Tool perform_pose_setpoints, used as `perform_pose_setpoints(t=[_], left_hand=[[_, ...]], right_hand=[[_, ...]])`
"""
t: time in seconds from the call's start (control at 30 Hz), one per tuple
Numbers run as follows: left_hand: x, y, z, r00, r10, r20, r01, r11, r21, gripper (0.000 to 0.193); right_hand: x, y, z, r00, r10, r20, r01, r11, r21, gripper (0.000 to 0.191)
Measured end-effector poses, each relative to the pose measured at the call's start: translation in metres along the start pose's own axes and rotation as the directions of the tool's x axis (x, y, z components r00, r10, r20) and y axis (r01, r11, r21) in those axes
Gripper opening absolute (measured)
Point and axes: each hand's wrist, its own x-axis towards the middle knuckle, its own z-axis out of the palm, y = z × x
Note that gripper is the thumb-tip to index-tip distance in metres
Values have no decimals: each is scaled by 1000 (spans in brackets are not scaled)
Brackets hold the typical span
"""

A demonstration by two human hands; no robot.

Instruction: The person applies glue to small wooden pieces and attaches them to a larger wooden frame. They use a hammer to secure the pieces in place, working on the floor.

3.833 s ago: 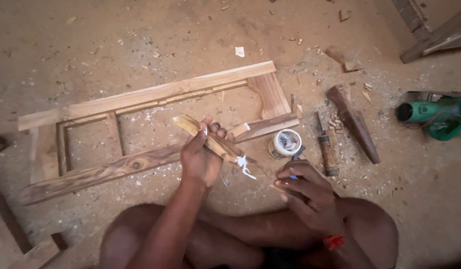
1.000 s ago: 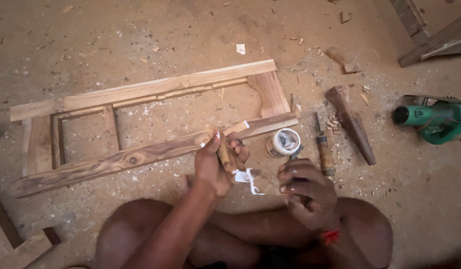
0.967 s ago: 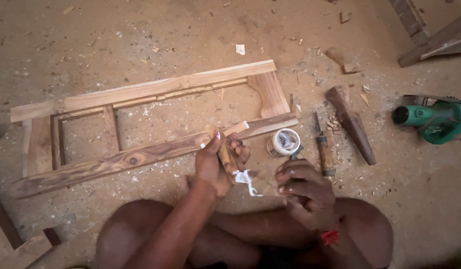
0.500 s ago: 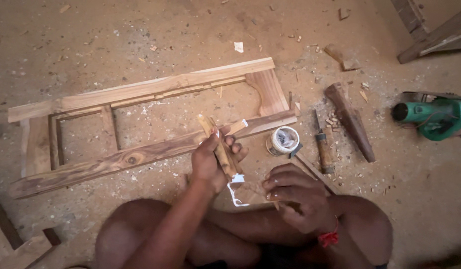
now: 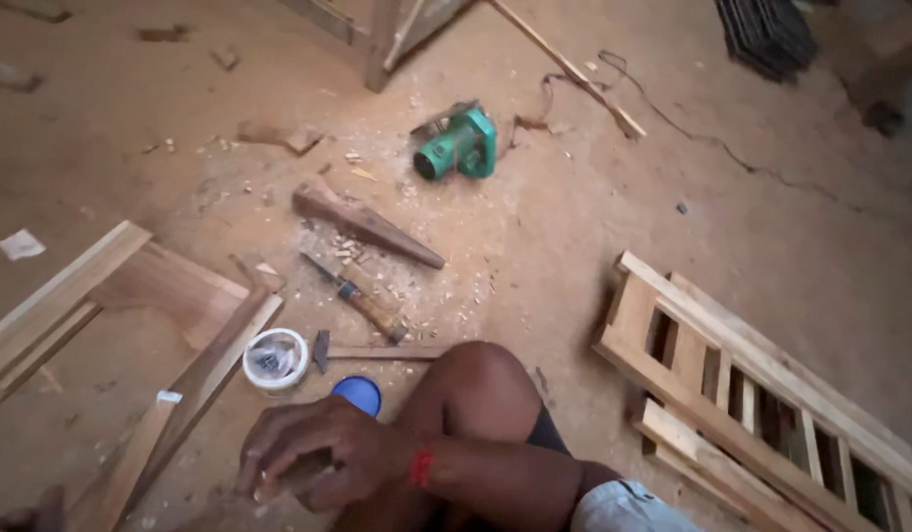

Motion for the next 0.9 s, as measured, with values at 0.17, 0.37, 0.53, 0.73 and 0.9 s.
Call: perform_pose_setpoints(t=[0.17, 0.37, 0.53, 0.73, 0.9], left_hand=[[58, -19, -77, 988, 145, -56, -83, 800, 594, 38], [119, -93, -187, 984, 175, -32, -28, 328, 944, 39], [127, -106, -170, 972, 131, 193, -197, 17, 980, 29], [105, -84, -161, 970, 237, 47, -104, 237, 966, 29], [104, -43, -209, 965, 128, 230, -203, -195, 960, 27]], right_hand=[[-22, 44, -17, 992, 100, -80, -92, 991, 97, 29], [-29, 106, -29, 647, 742, -177, -546, 613, 571, 31], [-8, 110, -9, 889, 400, -221, -287, 865, 412, 29], [-18, 114, -3, 836, 488, -250, -323, 807, 494, 33], [-33, 112, -22, 743, 600, -296, -506, 793, 338, 31]])
